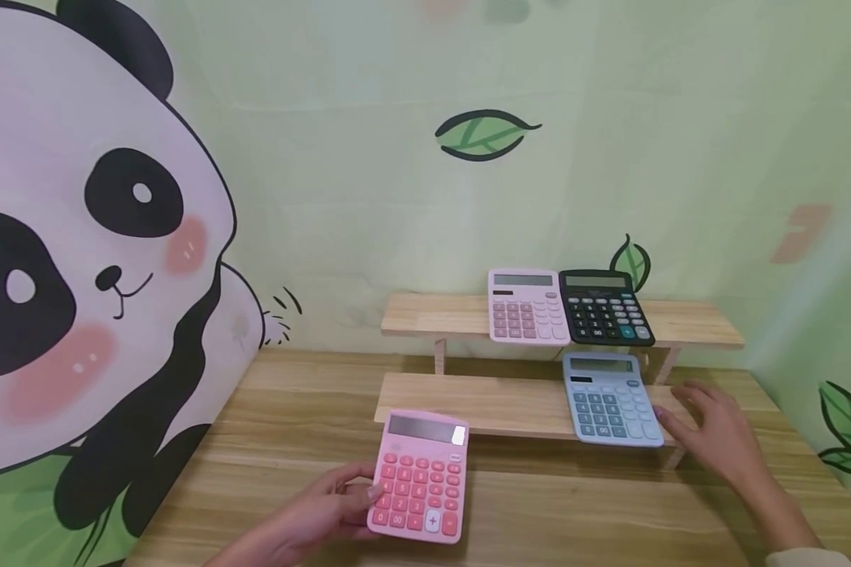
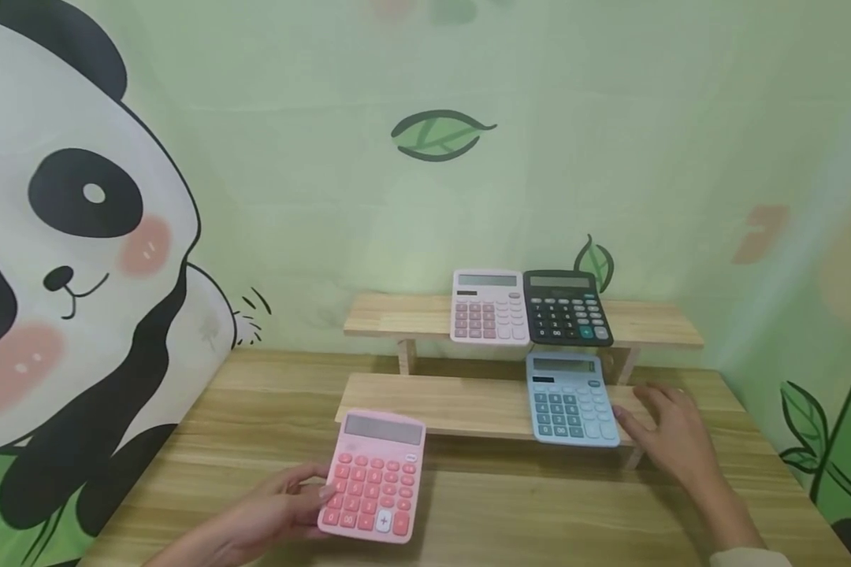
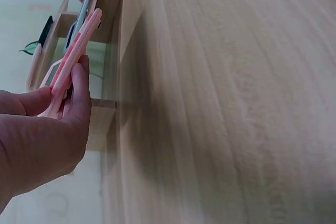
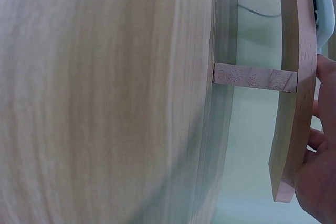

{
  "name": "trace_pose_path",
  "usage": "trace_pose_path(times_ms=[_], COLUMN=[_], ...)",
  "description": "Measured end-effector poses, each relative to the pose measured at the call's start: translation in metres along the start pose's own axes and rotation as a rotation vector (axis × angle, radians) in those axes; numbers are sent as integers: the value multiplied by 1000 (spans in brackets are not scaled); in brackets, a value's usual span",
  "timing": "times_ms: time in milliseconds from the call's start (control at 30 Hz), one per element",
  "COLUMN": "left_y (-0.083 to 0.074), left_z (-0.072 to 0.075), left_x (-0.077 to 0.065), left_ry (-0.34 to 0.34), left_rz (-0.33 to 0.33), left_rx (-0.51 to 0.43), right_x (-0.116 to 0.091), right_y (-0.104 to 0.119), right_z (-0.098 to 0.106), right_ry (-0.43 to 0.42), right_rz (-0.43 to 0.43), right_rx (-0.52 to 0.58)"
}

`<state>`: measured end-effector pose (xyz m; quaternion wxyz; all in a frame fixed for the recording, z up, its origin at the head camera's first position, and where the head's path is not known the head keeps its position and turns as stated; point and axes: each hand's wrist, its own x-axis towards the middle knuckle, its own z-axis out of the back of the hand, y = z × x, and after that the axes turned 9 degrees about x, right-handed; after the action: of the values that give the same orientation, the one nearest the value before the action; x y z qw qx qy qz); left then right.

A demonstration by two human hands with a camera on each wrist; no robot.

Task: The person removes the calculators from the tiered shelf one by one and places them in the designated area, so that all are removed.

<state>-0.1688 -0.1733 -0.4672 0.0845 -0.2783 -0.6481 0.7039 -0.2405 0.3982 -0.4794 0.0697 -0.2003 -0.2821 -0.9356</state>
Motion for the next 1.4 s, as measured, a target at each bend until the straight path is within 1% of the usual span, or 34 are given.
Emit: trace_pose_path(times_ms=[133,267,367,533,667,767,900,1100,1267,1400], left_y=[6,13,18,23,25,27,30,31,29,29], left_z=[4,7,8,7,4,3,5,8,11,12], left_x=[-3,-2,-1,5,14,17,15,13,10,7], left_ry=[-3,-4,-7,-24,-15,-10,-20,-19,-6,-12], left_rz=[26,48,68,97,85,74,86,107,157,197], left_rx=[-8,-46,-70,-59,-51,-49,-43,-41,-46,-62], right_x=[1,1,2,2,0,0,4,5,3,1], right_y=[0,1,3,2,-2,-4,-3,-1,0,1], right_z=[-1,-2,-3,1,9,11,7,5,3,1], right_ry=[2,-1,-3,3,-7,-7,3,3,18,29], right_rz=[1,4,7,8,0,7,20,10,-17,-37], right_rx=[-3,-2,2,1,-7,-20,-29,-24,-15,-4])
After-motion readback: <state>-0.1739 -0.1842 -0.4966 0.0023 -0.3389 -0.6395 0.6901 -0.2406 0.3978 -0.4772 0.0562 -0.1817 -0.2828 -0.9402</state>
